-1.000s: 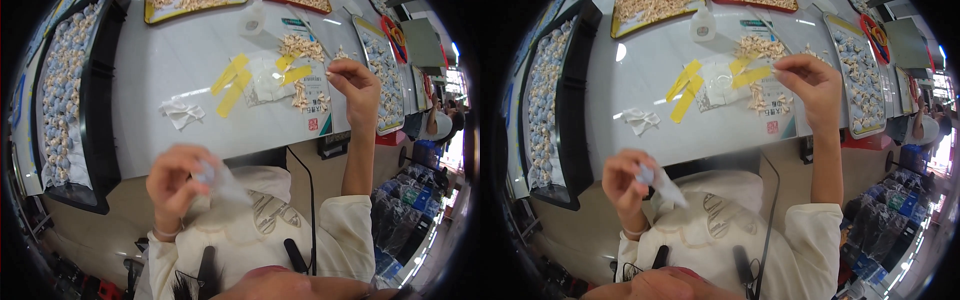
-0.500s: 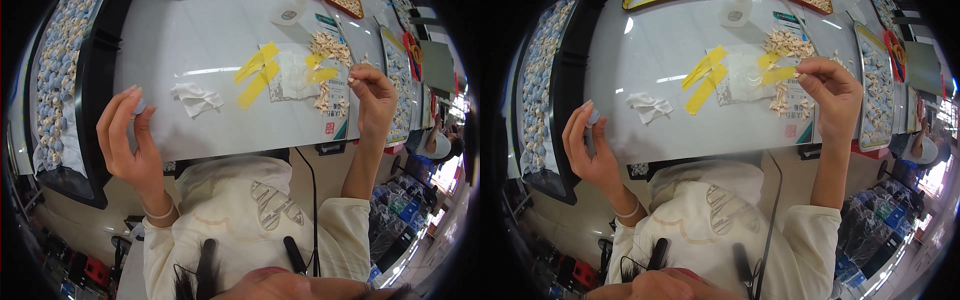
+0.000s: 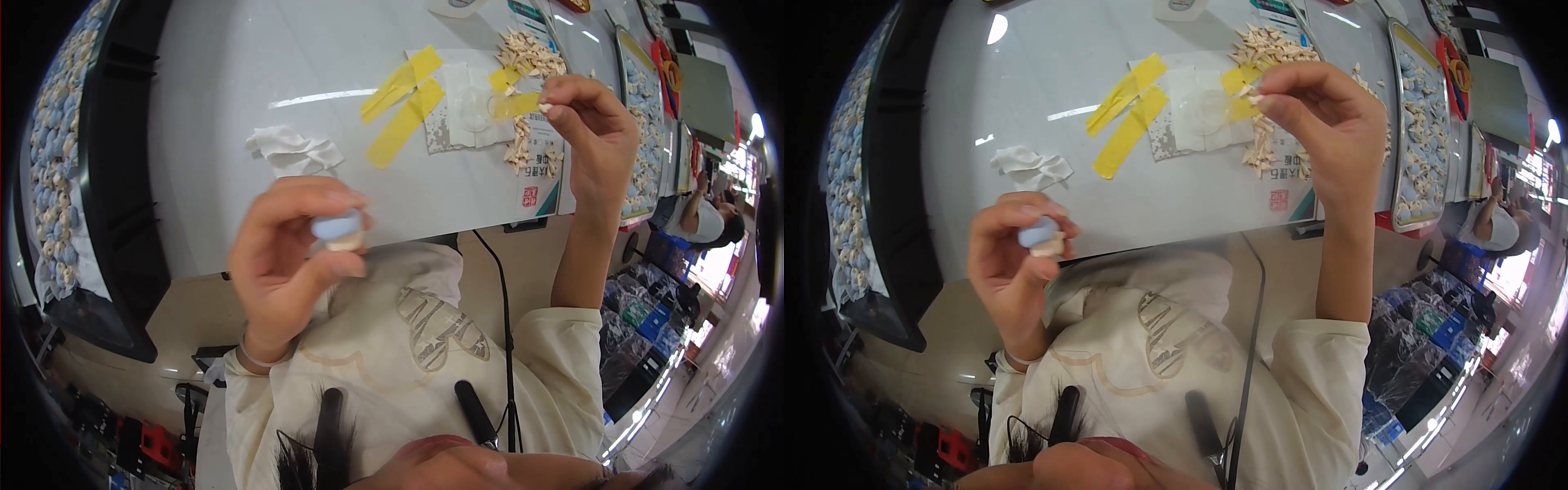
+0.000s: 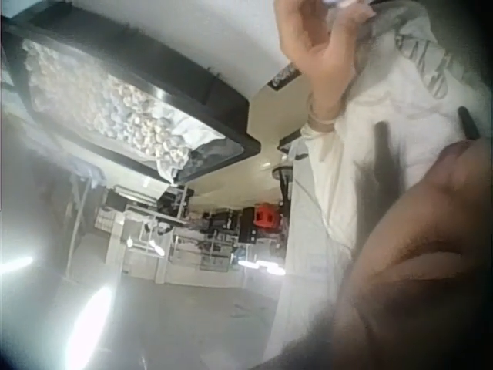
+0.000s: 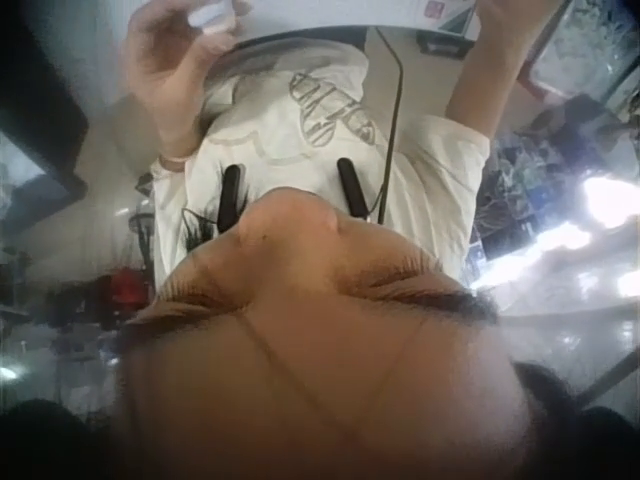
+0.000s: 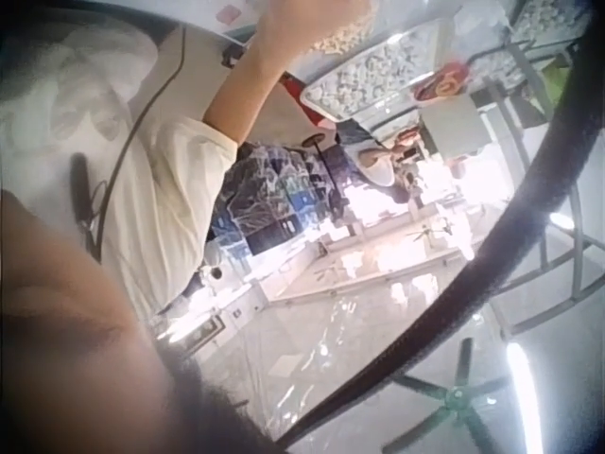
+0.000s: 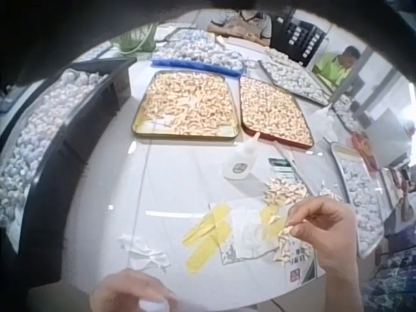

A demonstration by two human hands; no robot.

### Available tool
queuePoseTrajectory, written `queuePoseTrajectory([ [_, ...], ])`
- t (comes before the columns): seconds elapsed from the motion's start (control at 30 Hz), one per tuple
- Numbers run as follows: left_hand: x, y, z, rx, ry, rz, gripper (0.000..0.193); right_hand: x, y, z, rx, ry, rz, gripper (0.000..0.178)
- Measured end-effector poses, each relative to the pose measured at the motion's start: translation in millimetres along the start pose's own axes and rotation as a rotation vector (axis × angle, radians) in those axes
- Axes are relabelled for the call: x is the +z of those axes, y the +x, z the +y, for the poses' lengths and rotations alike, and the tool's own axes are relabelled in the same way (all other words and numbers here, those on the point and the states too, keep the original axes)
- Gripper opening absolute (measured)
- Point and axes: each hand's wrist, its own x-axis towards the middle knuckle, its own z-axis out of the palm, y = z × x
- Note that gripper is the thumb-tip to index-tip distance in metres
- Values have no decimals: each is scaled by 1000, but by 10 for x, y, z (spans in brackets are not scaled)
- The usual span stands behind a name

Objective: The person assembles small plastic figurines by hand, attaching toy hair and toy head components to toy bodies.

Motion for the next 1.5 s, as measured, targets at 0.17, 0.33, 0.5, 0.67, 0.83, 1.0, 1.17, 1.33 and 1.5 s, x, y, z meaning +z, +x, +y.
queuePoseTrajectory([
  [0.17,126,81,-199,-175,-133,-94,34,26,140,-96,-84,-359,-174,7],
  [0.33,107,118,-274,-221,-187,-111,34,215,277,-276,-252,-876,-358,11],
  [0.5,109,189,-242,-226,-258,-121,34,253,276,-385,-220,-1084,-347,10],
  [0.67,186,201,-199,-317,-150,7,44,465,310,-493,-66,-1058,-199,9],
  [0.83,139,177,-211,-276,-328,-107,34,212,-45,-408,-238,-502,-184,12],
  [1.0,235,135,-202,-287,-433,-214,33,482,-432,-306,-232,-110,-202,20],
  [1.17,312,64,-228,-206,-353,-196,39,531,-570,-300,-158,-25,-159,21],
  [1.33,341,-2,-266,-84,-215,-206,44,492,-651,-254,-123,6,-177,21],
  [1.5,383,-51,-263,22,-81,-201,47,539,-709,-265,-16,80,-140,21],
])
